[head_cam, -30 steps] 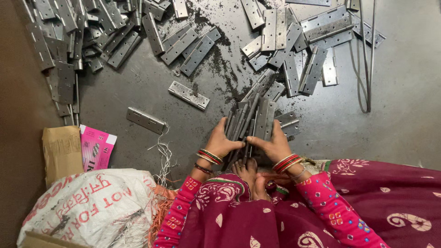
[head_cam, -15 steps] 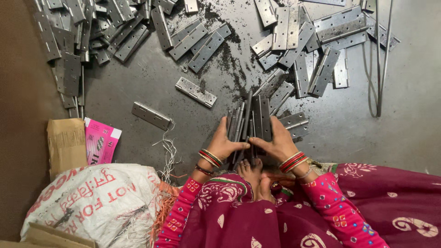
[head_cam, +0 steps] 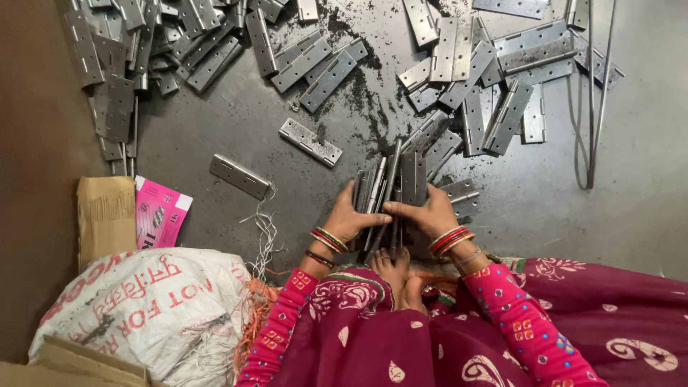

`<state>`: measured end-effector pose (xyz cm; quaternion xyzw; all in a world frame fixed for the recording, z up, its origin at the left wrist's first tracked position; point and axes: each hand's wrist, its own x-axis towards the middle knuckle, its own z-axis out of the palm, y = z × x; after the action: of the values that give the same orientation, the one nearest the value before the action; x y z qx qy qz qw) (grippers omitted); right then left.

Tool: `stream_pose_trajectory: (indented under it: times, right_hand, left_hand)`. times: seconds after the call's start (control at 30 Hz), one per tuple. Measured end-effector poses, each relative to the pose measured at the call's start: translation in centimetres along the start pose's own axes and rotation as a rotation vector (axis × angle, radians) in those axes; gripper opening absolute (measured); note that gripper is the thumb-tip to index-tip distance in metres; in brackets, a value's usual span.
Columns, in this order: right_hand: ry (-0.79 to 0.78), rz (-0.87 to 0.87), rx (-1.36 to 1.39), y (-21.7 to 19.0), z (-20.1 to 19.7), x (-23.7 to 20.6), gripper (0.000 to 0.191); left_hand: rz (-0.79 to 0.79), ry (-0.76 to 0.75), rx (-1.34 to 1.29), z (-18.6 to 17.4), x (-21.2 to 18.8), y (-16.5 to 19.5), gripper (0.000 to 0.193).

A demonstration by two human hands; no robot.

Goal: The person gathers metal hinges from the floor, aligns them, and threads them onto a long metal rod to form a stack.

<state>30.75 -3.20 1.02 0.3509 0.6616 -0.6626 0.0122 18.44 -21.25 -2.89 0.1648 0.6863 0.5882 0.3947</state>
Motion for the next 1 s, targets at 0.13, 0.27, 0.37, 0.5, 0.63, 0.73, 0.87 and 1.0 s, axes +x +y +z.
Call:
stream_pose_trajectory:
  times: [0.13,0.27,0.37,0.5,0.63,0.73,0.87,1.0]
  right_hand:
    - [-0.034,0.008,0.108,0.1,0.0,-0.3,0.048]
    - [-0.076,-0.042,0.161,0.4,0.6,-1.5,0.043]
    - [-0.044,-0.099,0.181,0.7,1.5,-2.5,0.047]
    - [0.0,-0.138,0.376,1.5,2.3,-2.6,0.053]
    - [0.01,-0.107,0.292,2.2,2.2,-1.8,0.047]
    - [0.009,-0.169,0.133,2.1,2.0,-1.5,0.046]
    - [-0.096,-0.192,0.157,0.6,1.5,-1.7,0.057]
    - [-0.176,-0.309,0.243,-2.0,1.4,-1.9,0.073]
  left_hand:
    - [-0.032,-0.093,-0.233,0.3,-0.9,1.1,0.089]
    - [0.027,-0.113,-0.203,0.6,-2.1,1.9,0.088]
    - [0.072,-0.107,-0.168,0.8,-2.8,2.1,0.088]
    - [0.133,-0.063,-0.014,1.2,-3.0,2.2,0.086]
    - [0.152,0.004,-0.065,1.5,-2.6,2.4,0.078]
    - [0.14,-0.008,-0.082,1.1,-2.7,2.5,0.071]
    - [0.25,0.04,-0.064,0.6,-3.5,3.0,0.075]
    - [0.316,0.073,-0.082,0.8,-4.1,4.1,0.076]
